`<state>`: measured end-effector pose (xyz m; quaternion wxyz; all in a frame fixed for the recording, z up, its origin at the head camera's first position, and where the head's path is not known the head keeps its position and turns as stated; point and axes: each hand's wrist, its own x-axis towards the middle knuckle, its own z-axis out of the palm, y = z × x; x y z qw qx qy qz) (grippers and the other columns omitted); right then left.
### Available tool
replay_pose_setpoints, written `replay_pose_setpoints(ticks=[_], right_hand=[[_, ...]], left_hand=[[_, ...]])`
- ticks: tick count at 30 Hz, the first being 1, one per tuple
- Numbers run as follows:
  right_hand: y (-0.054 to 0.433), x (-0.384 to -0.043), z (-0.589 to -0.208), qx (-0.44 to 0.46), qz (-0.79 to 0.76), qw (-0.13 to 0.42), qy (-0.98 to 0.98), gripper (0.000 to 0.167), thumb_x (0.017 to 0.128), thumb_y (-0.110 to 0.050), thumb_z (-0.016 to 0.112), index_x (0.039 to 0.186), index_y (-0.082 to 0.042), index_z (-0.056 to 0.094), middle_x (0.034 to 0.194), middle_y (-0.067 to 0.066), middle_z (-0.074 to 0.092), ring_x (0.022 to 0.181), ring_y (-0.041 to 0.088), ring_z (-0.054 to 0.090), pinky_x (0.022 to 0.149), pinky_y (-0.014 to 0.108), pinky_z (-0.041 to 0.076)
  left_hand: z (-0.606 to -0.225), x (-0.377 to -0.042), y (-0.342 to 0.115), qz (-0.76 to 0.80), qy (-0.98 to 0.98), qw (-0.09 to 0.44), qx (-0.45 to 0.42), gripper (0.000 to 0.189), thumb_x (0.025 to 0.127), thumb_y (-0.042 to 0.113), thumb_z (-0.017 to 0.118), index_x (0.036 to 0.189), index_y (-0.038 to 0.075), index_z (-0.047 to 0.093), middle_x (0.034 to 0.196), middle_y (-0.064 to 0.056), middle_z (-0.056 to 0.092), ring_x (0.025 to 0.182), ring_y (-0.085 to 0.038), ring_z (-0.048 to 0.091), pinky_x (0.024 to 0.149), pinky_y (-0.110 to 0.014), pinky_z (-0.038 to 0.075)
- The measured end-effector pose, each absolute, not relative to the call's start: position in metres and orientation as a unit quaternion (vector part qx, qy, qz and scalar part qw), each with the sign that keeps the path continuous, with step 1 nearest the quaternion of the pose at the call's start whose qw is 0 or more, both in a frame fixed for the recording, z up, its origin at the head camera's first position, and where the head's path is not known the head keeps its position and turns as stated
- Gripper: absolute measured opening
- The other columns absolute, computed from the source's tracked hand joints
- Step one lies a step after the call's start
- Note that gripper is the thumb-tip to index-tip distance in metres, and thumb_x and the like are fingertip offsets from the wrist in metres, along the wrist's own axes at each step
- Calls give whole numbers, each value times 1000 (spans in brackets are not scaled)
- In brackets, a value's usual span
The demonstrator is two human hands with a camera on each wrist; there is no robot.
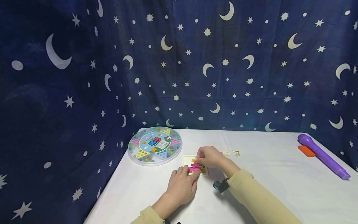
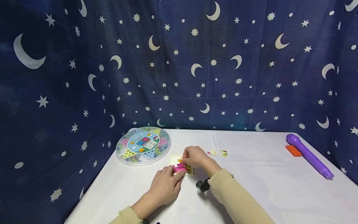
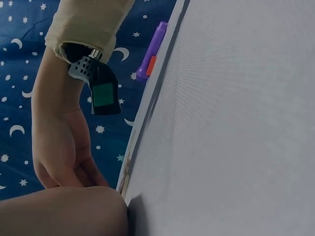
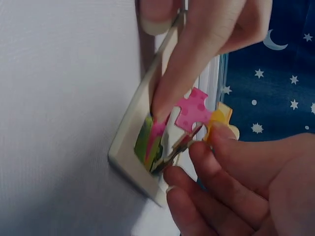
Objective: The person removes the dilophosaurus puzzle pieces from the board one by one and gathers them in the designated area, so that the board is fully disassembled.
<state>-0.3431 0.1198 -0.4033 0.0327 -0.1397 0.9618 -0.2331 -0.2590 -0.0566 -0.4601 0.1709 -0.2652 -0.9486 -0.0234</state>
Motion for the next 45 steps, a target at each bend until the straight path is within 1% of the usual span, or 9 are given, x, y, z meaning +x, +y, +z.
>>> replay_pose_setpoints(ticks=[4, 11, 16, 25, 32, 36, 40, 43, 45], right_hand=[[121, -343, -402, -136, -225, 44, 964, 17, 93, -23, 78, 83, -18, 64, 75, -5, 62, 76, 16, 57, 76, 40, 47], [122, -342, -407, -158, -214, 48, 963, 13, 92, -26, 79, 104, -23, 75, 87, -7, 72, 82, 13, 63, 87, 48, 53], [126, -342, -409, -175, -240, 30, 954, 4, 93, -28, 77, 93, -24, 79, 84, -12, 70, 81, 13, 58, 85, 43, 51], [143, -341, -399, -159, -287, 17, 945, 9, 95, -26, 74, 97, -18, 77, 89, -7, 69, 84, 16, 60, 77, 38, 51], [178, -338, -393, -148, -368, 43, 917, 14, 98, -27, 69, 100, -14, 75, 88, 3, 70, 80, 21, 63, 69, 36, 51], [209, -337, -393, -110, -365, 36, 924, 20, 100, -23, 66, 111, -9, 75, 97, 6, 71, 84, 22, 63, 74, 38, 50], [237, -333, -398, -78, -335, 20, 939, 26, 100, -22, 64, 118, -4, 72, 108, 12, 70, 93, 26, 63, 82, 47, 52], [252, -329, -403, -69, -320, 8, 945, 26, 99, -23, 67, 114, -3, 72, 106, 13, 70, 96, 29, 63, 82, 48, 52], [257, -327, -408, -59, -329, 10, 942, 25, 97, -23, 69, 111, -2, 70, 96, 11, 69, 89, 28, 62, 75, 45, 52]], left_hand=[[-461, -259, -56, -27, -948, 172, -267, 37, 103, 37, 53, 139, 35, 63, 116, -11, 58, 106, -24, 54, 84, -42, 45], [-463, -259, -56, -23, -949, 165, -266, 37, 103, 37, 53, 139, 34, 62, 118, -11, 58, 106, -24, 54, 84, -43, 46], [-463, -258, -55, -24, -948, 167, -269, 37, 103, 37, 53, 139, 34, 63, 118, -12, 58, 106, -24, 55, 84, -43, 46], [-461, -259, -52, -23, -946, 178, -269, 36, 103, 37, 54, 137, 34, 64, 120, -13, 59, 107, -25, 55, 85, -43, 46], [-459, -260, -52, -29, -948, 167, -268, 38, 104, 37, 53, 140, 35, 63, 124, -14, 58, 111, -26, 55, 88, -45, 46], [-460, -260, -53, -37, -948, 171, -268, 37, 103, 36, 54, 139, 34, 64, 123, -14, 58, 111, -27, 55, 87, -45, 45], [-461, -260, -56, -46, -946, 176, -268, 37, 103, 34, 53, 138, 32, 65, 119, -12, 58, 107, -26, 55, 87, -45, 45], [-462, -259, -57, -57, -945, 180, -268, 37, 102, 33, 54, 137, 31, 66, 117, -11, 59, 105, -25, 55, 87, -45, 46], [-462, -259, -57, -71, -944, 184, -267, 36, 101, 32, 56, 136, 30, 66, 116, -11, 60, 105, -26, 57, 87, -46, 46]])
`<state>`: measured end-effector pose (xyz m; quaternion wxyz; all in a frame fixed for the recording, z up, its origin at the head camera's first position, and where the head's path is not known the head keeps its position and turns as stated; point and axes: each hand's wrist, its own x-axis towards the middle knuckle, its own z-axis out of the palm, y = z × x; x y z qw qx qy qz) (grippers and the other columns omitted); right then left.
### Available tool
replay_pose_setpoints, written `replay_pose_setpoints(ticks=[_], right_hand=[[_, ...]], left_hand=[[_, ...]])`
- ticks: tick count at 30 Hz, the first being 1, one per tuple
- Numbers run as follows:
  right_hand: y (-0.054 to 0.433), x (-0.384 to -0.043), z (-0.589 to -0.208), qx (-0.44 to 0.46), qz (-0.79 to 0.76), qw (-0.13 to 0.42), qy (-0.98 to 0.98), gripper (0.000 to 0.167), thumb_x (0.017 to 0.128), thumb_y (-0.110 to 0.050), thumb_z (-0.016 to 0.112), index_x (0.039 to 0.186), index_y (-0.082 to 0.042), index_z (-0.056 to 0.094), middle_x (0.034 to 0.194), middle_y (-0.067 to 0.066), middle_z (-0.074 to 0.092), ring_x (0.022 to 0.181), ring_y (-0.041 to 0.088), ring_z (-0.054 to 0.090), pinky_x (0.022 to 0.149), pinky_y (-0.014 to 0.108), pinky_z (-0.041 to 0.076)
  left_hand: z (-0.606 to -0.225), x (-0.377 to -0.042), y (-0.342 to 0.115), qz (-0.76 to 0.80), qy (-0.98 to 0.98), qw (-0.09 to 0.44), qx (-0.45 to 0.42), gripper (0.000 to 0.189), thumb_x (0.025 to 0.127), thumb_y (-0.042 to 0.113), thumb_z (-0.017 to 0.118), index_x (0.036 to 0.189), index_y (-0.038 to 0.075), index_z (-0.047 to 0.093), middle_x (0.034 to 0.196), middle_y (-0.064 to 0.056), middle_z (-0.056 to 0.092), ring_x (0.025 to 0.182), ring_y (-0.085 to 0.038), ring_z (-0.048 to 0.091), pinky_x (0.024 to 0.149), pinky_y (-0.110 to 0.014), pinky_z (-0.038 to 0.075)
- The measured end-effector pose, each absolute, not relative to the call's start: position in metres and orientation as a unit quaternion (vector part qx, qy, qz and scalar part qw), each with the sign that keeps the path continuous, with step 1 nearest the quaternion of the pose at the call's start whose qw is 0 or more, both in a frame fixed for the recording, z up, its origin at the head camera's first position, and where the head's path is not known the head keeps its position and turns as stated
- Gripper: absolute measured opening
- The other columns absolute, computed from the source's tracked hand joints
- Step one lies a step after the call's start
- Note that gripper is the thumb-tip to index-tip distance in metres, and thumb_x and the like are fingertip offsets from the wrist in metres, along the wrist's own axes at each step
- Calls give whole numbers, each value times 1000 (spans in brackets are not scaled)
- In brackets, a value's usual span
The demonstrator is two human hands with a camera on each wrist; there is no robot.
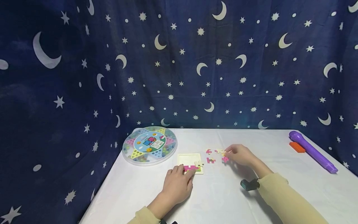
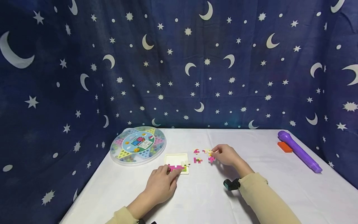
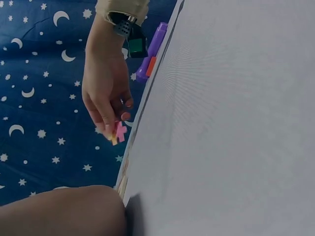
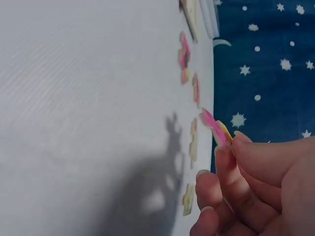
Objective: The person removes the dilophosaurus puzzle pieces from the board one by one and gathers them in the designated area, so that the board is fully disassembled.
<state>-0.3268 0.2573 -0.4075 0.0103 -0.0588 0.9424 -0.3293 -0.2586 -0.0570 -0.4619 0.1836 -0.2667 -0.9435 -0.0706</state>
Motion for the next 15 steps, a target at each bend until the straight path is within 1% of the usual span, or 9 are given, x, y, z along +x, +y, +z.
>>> replay_pose_setpoints(ticks=[3, 5, 7, 8, 13, 15], right_hand=[[259, -327, -414, -45, -354, 15, 934, 21, 96, -22, 71, 106, -3, 67, 83, 7, 65, 75, 24, 59, 63, 38, 49], [257, -327, -417, -41, -363, 17, 931, 20, 95, -21, 73, 103, -4, 66, 78, 7, 63, 69, 22, 58, 59, 36, 47], [254, -329, -420, -36, -351, 13, 936, 18, 94, -21, 74, 99, -5, 67, 76, 6, 62, 66, 21, 58, 57, 35, 47], [253, -330, -421, -35, -338, 8, 941, 17, 93, -21, 75, 97, -7, 67, 76, 6, 62, 65, 21, 58, 58, 35, 48], [247, -334, -424, -45, -238, -27, 970, 16, 92, -23, 78, 89, -11, 67, 77, 2, 60, 71, 20, 55, 67, 38, 48], [241, -335, -424, -48, -223, -34, 973, 16, 92, -24, 78, 87, -13, 67, 76, 0, 61, 72, 20, 55, 68, 38, 47]], left_hand=[[-463, -259, -57, -88, -941, 193, -263, 34, 99, 31, 59, 131, 29, 68, 113, -10, 63, 104, -26, 59, 86, -47, 47], [-464, -260, -57, -94, -941, 196, -261, 33, 98, 31, 61, 129, 28, 70, 113, -10, 64, 104, -27, 59, 85, -47, 48], [-465, -260, -57, -95, -940, 198, -262, 32, 98, 31, 61, 128, 28, 71, 112, -10, 64, 104, -27, 60, 85, -47, 48], [-465, -260, -57, -94, -940, 197, -262, 32, 98, 31, 61, 128, 29, 71, 113, -10, 64, 104, -26, 59, 85, -47, 48], [-466, -261, -56, -92, -939, 201, -264, 32, 98, 32, 61, 128, 29, 72, 113, -9, 64, 105, -26, 59, 85, -47, 48], [-466, -262, -56, -89, -938, 204, -265, 32, 98, 32, 61, 128, 28, 72, 115, -10, 64, 106, -26, 59, 86, -47, 48]])
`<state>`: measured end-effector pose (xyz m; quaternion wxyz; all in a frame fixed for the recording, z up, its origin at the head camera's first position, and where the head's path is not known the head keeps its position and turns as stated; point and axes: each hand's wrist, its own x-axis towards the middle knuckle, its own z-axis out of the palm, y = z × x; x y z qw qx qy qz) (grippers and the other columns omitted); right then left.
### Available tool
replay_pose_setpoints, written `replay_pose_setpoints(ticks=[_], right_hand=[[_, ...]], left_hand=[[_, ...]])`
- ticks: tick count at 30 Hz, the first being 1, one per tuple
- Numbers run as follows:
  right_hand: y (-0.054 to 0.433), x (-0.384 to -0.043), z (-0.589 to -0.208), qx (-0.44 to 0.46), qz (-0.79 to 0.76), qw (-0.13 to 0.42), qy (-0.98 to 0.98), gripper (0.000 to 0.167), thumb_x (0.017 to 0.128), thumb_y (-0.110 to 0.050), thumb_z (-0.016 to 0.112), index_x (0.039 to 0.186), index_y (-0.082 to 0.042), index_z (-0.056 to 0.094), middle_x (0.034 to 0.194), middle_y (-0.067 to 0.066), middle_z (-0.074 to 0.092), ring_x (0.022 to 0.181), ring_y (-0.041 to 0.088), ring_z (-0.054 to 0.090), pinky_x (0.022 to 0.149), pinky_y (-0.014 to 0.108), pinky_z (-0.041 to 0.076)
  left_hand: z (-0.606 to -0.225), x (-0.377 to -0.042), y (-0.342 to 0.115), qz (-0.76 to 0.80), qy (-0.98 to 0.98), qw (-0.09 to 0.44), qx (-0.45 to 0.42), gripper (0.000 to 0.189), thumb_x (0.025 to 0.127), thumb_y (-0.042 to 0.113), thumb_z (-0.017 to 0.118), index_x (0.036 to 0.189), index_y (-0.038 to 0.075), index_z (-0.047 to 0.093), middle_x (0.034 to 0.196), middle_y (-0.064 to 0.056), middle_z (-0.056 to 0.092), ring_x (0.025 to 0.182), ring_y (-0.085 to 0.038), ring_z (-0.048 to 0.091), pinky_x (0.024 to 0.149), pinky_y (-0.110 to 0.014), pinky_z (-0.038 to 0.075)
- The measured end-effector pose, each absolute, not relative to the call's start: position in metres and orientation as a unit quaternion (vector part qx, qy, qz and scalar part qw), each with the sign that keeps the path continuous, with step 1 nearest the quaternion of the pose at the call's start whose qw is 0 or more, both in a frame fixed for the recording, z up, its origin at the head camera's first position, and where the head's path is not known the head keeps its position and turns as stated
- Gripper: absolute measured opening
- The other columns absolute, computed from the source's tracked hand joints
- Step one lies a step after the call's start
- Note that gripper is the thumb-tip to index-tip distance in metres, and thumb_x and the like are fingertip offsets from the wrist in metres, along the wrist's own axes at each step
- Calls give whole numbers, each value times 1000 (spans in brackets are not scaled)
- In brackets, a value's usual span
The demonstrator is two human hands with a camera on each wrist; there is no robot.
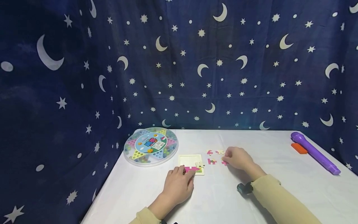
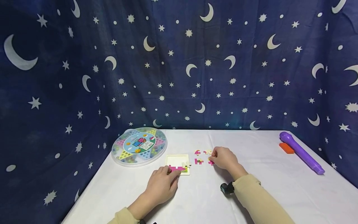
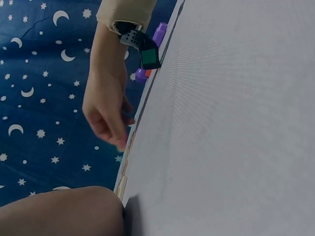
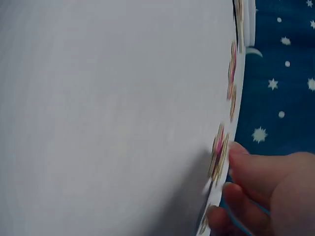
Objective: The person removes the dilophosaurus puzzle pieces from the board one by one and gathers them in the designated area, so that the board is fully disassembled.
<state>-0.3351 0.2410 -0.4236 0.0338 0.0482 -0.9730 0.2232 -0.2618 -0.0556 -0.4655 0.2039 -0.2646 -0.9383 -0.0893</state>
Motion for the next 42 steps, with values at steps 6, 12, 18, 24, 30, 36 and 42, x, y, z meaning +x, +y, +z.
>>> replay_pose_setpoints(ticks=[6, 12, 18, 24, 30, 36, 42], right_hand=[[208, -335, -418, 141, 241, 25, -960, 8, 92, -24, 77, 95, -18, 74, 84, -5, 65, 80, 17, 58, 76, 41, 49], [176, -331, -419, 157, 232, -3, -960, 21, 88, -38, 81, 89, -18, 76, 78, -8, 65, 76, 14, 59, 73, 37, 51], [158, -329, -420, 80, 186, -17, -979, 45, 84, -58, 78, 74, -17, 62, 62, -1, 56, 58, 16, 51, 52, 31, 38], [152, -333, -423, 51, 182, -22, -982, 47, 80, -58, 81, 70, -16, 62, 61, 0, 56, 58, 16, 51, 51, 31, 36], [161, -336, -423, 40, 357, -47, -932, 36, 86, -40, 82, 75, -11, 62, 68, 3, 60, 60, 17, 53, 54, 30, 39], [198, -339, -415, -3, 442, -49, -896, 23, 93, -24, 64, 79, -6, 64, 84, 6, 72, 68, 20, 61, 59, 32, 46], [241, -332, -412, -27, 380, -39, -924, 26, 90, -28, 67, 75, -9, 58, 76, 5, 65, 67, 21, 55, 61, 33, 42]], left_hand=[[-465, -262, -56, -84, -939, 208, -262, 32, 98, 33, 61, 129, 29, 71, 116, -11, 64, 106, -26, 60, 86, -47, 48], [-465, -262, -55, -82, -939, 203, -264, 32, 99, 34, 60, 129, 28, 71, 120, -13, 65, 109, -28, 61, 88, -48, 49], [-464, -262, -55, -82, -940, 201, -264, 32, 98, 33, 61, 129, 28, 71, 119, -13, 66, 109, -28, 61, 88, -48, 50], [-464, -261, -55, -81, -939, 202, -266, 31, 98, 33, 62, 127, 28, 72, 118, -13, 66, 108, -27, 61, 88, -47, 50], [-463, -260, -55, -72, -941, 200, -264, 31, 98, 34, 62, 127, 28, 72, 115, -12, 66, 105, -27, 61, 85, -46, 49], [-463, -260, -55, -73, -938, 206, -268, 31, 98, 33, 61, 126, 28, 72, 112, -11, 65, 103, -26, 61, 83, -45, 49], [-463, -261, -56, -73, -936, 217, -269, 30, 97, 32, 63, 125, 27, 73, 109, -10, 65, 101, -26, 61, 82, -45, 49]])
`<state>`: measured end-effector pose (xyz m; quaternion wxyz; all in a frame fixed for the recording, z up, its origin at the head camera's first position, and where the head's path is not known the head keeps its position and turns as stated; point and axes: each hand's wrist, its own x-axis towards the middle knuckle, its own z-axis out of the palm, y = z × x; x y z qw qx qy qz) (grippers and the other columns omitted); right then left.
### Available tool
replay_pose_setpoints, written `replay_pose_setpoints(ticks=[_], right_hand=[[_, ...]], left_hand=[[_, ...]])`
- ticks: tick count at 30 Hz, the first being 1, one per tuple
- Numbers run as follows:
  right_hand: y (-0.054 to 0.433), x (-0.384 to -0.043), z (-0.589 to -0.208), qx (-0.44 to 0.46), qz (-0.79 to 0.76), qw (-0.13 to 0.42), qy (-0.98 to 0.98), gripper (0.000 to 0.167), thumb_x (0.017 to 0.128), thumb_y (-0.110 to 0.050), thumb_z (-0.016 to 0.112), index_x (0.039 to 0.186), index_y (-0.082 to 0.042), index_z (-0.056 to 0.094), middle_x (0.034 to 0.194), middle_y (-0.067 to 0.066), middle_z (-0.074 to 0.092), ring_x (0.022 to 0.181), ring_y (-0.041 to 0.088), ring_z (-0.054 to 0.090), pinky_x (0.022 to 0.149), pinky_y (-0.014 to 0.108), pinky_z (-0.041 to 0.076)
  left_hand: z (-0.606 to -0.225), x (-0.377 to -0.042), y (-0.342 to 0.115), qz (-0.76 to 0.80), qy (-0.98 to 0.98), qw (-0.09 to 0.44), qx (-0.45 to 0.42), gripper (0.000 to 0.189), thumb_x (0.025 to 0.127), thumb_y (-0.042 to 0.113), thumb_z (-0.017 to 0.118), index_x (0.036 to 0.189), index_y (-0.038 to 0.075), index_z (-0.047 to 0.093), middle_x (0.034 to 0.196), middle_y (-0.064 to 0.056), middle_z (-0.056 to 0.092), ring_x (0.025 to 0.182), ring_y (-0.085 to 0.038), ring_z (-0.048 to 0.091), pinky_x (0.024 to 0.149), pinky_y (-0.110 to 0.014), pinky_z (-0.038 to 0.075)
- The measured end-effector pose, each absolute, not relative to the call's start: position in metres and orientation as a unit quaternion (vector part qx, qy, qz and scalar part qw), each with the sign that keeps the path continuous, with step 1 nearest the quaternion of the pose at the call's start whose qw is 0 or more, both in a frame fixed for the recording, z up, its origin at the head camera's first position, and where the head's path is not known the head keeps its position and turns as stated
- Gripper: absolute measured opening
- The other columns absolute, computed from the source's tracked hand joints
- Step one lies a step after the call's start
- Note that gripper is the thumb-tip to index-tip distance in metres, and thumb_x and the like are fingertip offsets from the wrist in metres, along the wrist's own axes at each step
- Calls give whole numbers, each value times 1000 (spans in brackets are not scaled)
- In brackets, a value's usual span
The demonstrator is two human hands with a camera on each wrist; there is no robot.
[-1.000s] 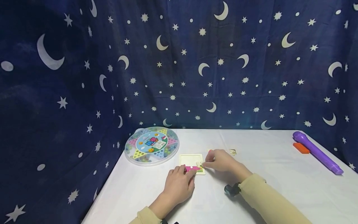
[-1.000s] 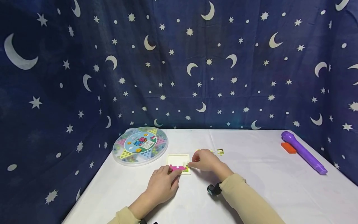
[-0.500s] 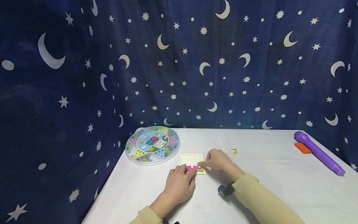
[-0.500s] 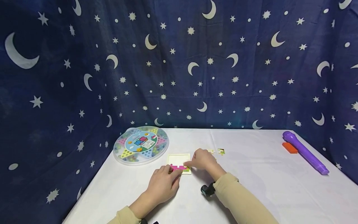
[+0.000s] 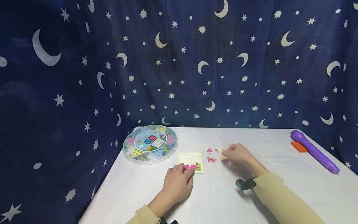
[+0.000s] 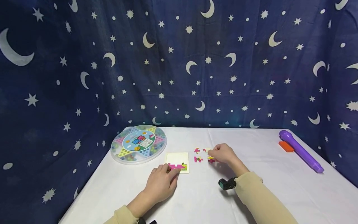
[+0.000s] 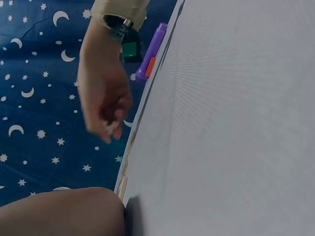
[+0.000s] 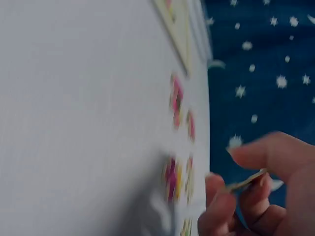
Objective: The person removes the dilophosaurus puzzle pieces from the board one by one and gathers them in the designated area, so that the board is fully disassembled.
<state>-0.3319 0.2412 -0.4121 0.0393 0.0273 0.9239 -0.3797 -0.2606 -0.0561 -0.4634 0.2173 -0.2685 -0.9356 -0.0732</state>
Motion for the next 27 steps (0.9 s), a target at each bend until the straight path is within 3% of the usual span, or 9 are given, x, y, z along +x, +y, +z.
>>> replay_pose_setpoints(ticks=[7, 15, 20, 24, 27], right_hand=[[272, -322, -416, 38, -327, 27, 944, 35, 85, -37, 79, 73, -11, 59, 66, 3, 55, 60, 19, 48, 55, 32, 37], [280, -321, -421, 40, -287, 32, 957, 24, 88, -25, 79, 93, -6, 65, 82, 8, 63, 68, 21, 58, 60, 34, 46], [278, -321, -417, 27, -260, 25, 965, 24, 87, -24, 81, 94, -8, 64, 87, 8, 63, 71, 22, 58, 63, 36, 47], [272, -319, -415, 15, -248, 15, 968, 24, 87, -25, 80, 91, -8, 65, 82, 6, 62, 72, 23, 56, 63, 37, 46], [259, -319, -413, -3, -240, -3, 971, 23, 90, -27, 78, 93, -7, 66, 85, 6, 63, 76, 24, 56, 68, 41, 47]], left_hand=[[-464, -262, -55, -75, -936, 211, -271, 31, 98, 32, 62, 126, 27, 72, 110, -10, 65, 102, -26, 61, 82, -45, 49], [-465, -260, -56, -78, -937, 209, -268, 31, 98, 31, 61, 127, 26, 71, 119, -13, 65, 107, -28, 61, 86, -48, 49], [-464, -261, -56, -76, -936, 213, -269, 31, 99, 31, 60, 127, 26, 71, 119, -13, 65, 108, -29, 61, 86, -47, 49], [-464, -261, -56, -90, -929, 230, -274, 30, 97, 31, 64, 125, 24, 74, 112, -13, 68, 106, -29, 65, 84, -46, 52], [-464, -262, -57, -111, -919, 255, -280, 27, 93, 29, 69, 117, 20, 78, 99, -9, 70, 94, -25, 68, 78, -42, 54]])
